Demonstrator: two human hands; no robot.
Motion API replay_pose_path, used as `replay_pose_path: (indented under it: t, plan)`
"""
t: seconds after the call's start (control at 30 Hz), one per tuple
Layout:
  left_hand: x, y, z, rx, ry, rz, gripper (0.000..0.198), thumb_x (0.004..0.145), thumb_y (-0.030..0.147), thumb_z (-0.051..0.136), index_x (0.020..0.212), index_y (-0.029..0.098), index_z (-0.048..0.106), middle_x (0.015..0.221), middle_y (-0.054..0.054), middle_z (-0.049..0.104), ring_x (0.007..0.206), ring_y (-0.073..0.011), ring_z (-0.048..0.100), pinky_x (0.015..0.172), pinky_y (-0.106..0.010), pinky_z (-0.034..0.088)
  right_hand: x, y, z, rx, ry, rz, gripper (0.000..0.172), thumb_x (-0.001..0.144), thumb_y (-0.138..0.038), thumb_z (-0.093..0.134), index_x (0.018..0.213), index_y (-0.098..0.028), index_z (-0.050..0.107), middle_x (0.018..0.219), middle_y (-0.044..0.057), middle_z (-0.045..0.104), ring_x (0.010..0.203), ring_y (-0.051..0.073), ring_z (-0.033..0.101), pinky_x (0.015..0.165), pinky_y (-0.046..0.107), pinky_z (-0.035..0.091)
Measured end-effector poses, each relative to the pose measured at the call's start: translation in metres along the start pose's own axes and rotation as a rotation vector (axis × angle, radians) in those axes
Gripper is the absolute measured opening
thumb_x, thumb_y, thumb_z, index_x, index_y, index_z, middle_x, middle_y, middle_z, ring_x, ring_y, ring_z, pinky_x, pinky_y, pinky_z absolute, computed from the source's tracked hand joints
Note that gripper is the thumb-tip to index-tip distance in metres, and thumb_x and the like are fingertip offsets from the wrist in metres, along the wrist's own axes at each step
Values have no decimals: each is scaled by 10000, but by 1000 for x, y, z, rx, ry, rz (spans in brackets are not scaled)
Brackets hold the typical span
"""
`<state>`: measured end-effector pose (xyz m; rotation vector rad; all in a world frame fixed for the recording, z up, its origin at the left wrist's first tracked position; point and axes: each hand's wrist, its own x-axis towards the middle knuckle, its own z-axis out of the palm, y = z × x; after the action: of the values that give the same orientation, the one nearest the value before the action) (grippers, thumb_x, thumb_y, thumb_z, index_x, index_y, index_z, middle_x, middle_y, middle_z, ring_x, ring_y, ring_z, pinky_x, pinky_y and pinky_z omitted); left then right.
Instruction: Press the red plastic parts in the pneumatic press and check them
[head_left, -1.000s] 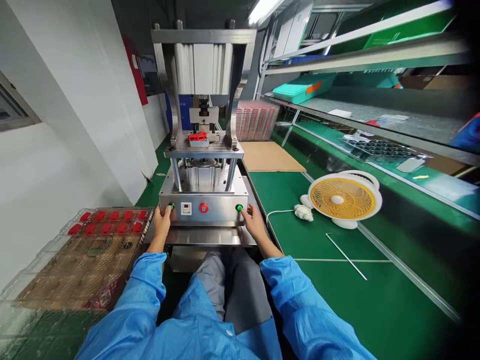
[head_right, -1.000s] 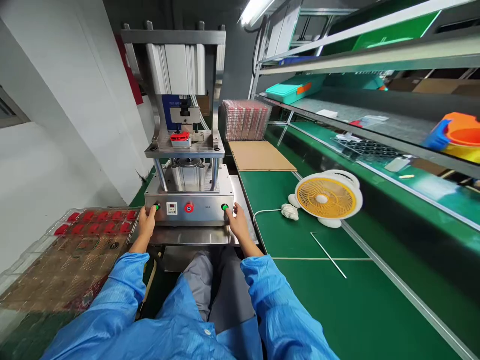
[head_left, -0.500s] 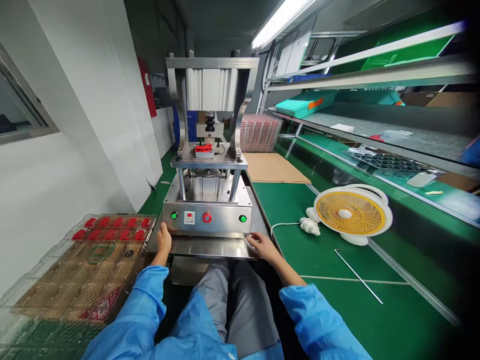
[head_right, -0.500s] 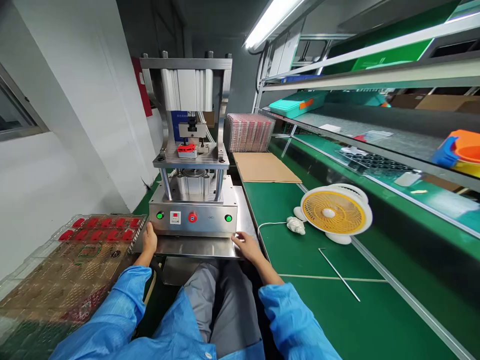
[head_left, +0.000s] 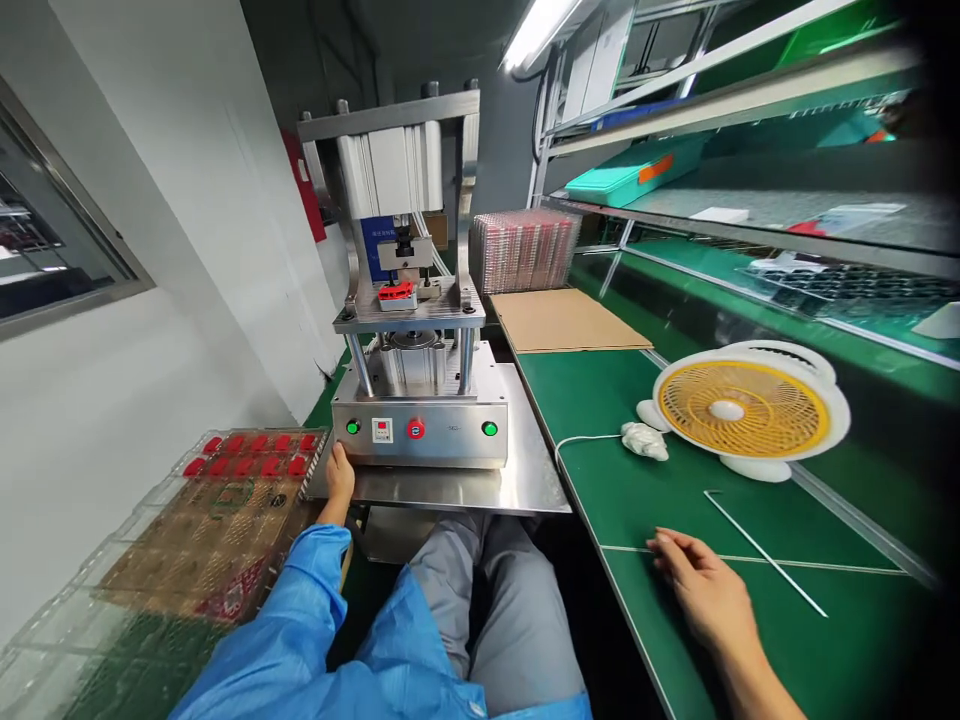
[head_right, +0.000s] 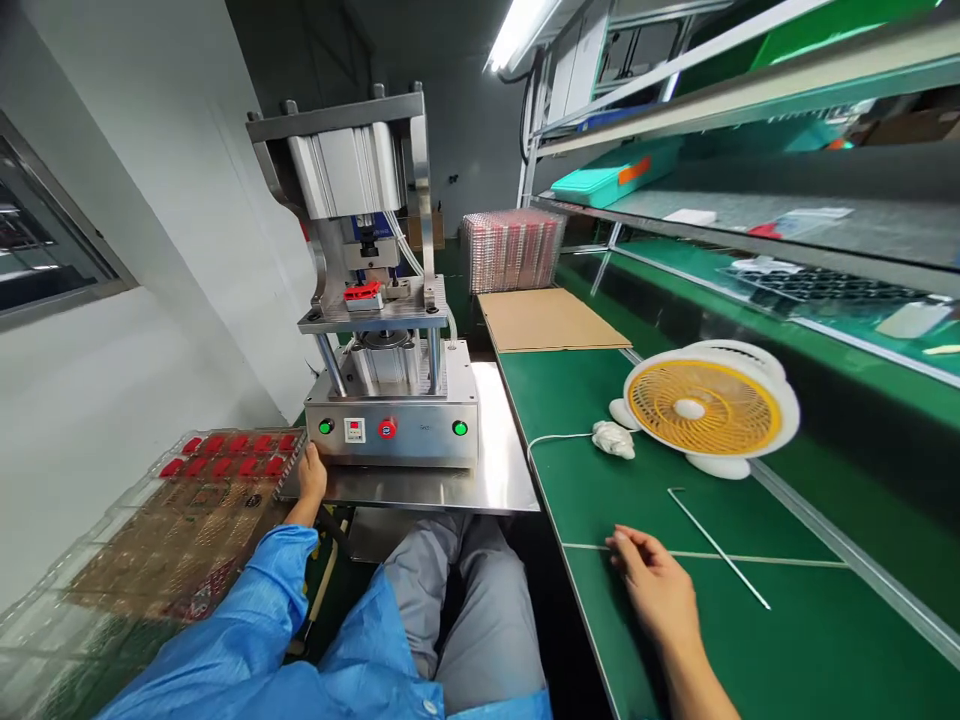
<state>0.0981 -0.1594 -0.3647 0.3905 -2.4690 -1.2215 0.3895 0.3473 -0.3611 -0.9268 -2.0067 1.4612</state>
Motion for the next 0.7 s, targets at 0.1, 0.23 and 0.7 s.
replay_pose_path:
  t: [0.1, 0.23, 0.7]
  plan:
    - [-1, 2, -2, -3, 10, -43, 596, 971, 441, 212, 1230, 99, 626, 1293, -230, 641, 1286, -304, 566, 1093, -428, 430, -2, -6, 7, -187, -72, -76, 524, 642, -645, 601, 883, -199, 728, 802, 86, 744, 672, 274, 672, 619, 361, 519]
    - [-2, 2, -3, -32, -5, -47, 607, 966, 438, 228, 1238, 59, 618, 1312, -247, 623, 1291, -309, 560, 1097, -415, 426, -5, -11, 12, -312, -110, -130, 508, 638, -671, 558, 839, -240, 737, 835, 58, 751, 699, 288, 679, 660, 379, 523]
    - [-5, 4, -7, -58, -9, -48, 515, 961, 439, 282, 1160, 136, 647, 1213, -204, 679, 1186, -319, 619, 1015, -435, 478, -5, -6, 10, -359, -120, -136, 525, 670, -675, 539, 899, -245, 734, 908, 56, 753, 794, 299, 694, 711, 378, 540]
